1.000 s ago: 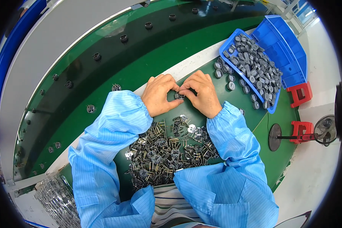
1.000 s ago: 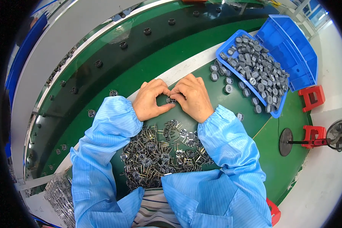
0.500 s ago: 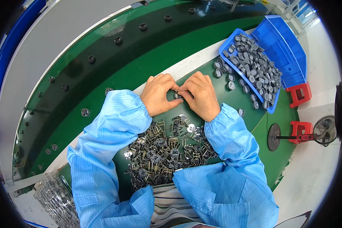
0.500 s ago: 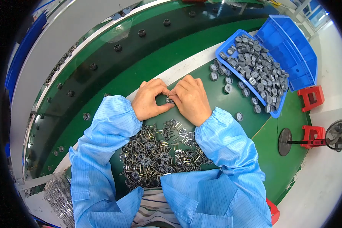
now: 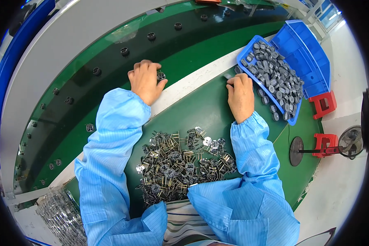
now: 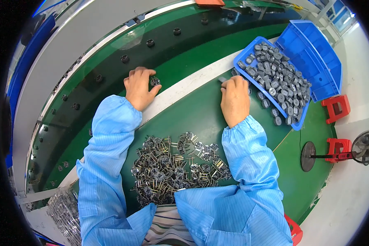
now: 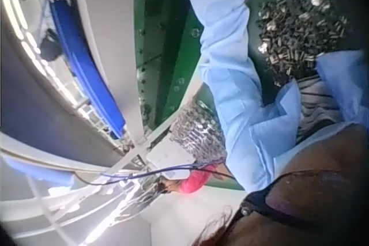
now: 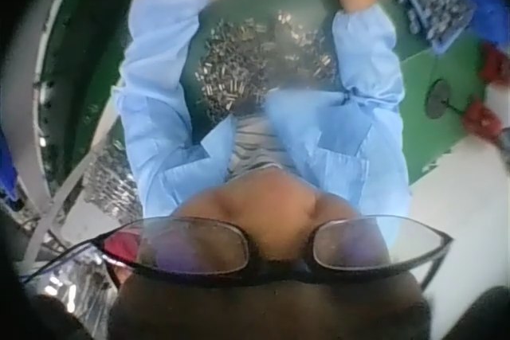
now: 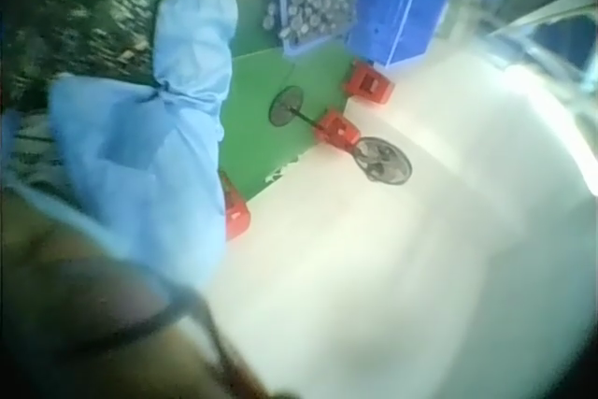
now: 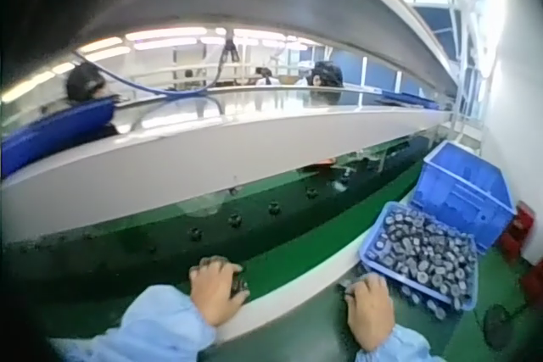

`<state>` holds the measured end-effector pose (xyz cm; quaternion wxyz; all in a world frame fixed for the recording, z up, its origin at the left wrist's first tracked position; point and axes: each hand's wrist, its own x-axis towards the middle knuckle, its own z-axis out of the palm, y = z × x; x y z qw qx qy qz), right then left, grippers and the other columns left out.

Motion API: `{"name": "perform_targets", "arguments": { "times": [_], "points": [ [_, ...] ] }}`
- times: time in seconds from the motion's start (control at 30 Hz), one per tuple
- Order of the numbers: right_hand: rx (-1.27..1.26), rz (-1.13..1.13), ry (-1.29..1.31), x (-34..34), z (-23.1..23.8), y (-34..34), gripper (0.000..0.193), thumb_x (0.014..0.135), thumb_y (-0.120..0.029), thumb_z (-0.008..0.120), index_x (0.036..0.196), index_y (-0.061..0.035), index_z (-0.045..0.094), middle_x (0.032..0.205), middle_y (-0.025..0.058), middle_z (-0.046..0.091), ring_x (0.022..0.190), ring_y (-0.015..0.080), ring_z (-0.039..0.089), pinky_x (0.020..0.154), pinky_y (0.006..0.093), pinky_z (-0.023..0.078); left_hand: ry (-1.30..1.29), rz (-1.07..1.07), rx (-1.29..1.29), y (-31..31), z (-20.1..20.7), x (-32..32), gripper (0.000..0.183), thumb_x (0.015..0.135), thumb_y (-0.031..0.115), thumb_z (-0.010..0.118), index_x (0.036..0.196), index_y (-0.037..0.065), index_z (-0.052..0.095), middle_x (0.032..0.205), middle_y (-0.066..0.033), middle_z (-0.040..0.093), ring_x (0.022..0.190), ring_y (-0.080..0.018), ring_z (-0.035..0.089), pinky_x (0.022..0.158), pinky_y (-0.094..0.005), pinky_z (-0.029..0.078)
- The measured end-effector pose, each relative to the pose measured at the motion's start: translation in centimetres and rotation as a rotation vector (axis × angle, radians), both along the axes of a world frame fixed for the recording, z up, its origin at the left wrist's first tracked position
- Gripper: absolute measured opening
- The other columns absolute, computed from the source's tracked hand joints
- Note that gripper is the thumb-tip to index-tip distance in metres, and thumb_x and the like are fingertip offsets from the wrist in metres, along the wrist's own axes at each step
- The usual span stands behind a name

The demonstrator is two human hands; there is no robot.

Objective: The person assembles small metal contacts into circular plastic housings by hand at a factory workbench.

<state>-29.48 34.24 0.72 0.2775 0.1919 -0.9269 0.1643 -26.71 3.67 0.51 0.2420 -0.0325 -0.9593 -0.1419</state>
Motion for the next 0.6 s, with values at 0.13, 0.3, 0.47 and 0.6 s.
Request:
{"name": "perform_targets", "arguments": {
  "times": [0.13,0.3,0.47,0.6],
  "points": [
    [-0.201,0.474,-0.104,0.8,0.1,-2.3,0.018,0.079,0.004,0.072,0.094,-0.0040,0.067,0.107,0.0134,0.062,0.102,0.0359,0.061,0.086,0.0434,0.053,0.044,-0.477,0.221,3.0,1.0,1.3,0.062,0.080,0.021,0.084,0.136,0.010,0.058,0.143,-0.0139,0.054,0.135,-0.0371,0.049,0.108,-0.0484,0.038],
    [-0.364,0.760,-0.296,3.5,2.1,-4.0,0.015,0.082,-0.002,0.078,0.095,-0.0057,0.072,0.100,0.0113,0.064,0.098,0.0302,0.063,0.079,0.0379,0.054,-0.140,-0.647,0.303,4.5,-0.5,2.9,0.050,0.084,0.019,0.082,0.130,0.008,0.065,0.133,-0.0114,0.060,0.125,-0.0332,0.055,0.106,-0.0462,0.041],
    [-0.259,0.726,-1.002,3.6,3.7,-2.1,0.013,0.079,-0.010,0.084,0.089,-0.0074,0.075,0.087,0.0072,0.064,0.086,0.0253,0.064,0.074,0.0366,0.053,-0.170,-0.608,0.383,4.6,-0.8,3.0,0.039,0.083,0.016,0.083,0.118,0.004,0.071,0.113,-0.0098,0.061,0.109,-0.0303,0.058,0.095,-0.0412,0.048],
    [-0.066,0.914,-0.736,3.7,2.4,-2.2,0.010,0.081,-0.015,0.082,0.087,-0.0120,0.076,0.087,0.0035,0.065,0.083,0.0242,0.066,0.071,0.0399,0.052,-0.201,-0.598,0.394,4.7,-0.4,3.0,0.039,0.082,0.015,0.083,0.118,0.004,0.072,0.109,-0.0105,0.060,0.106,-0.0306,0.059,0.094,-0.0407,0.049]
  ]
}}
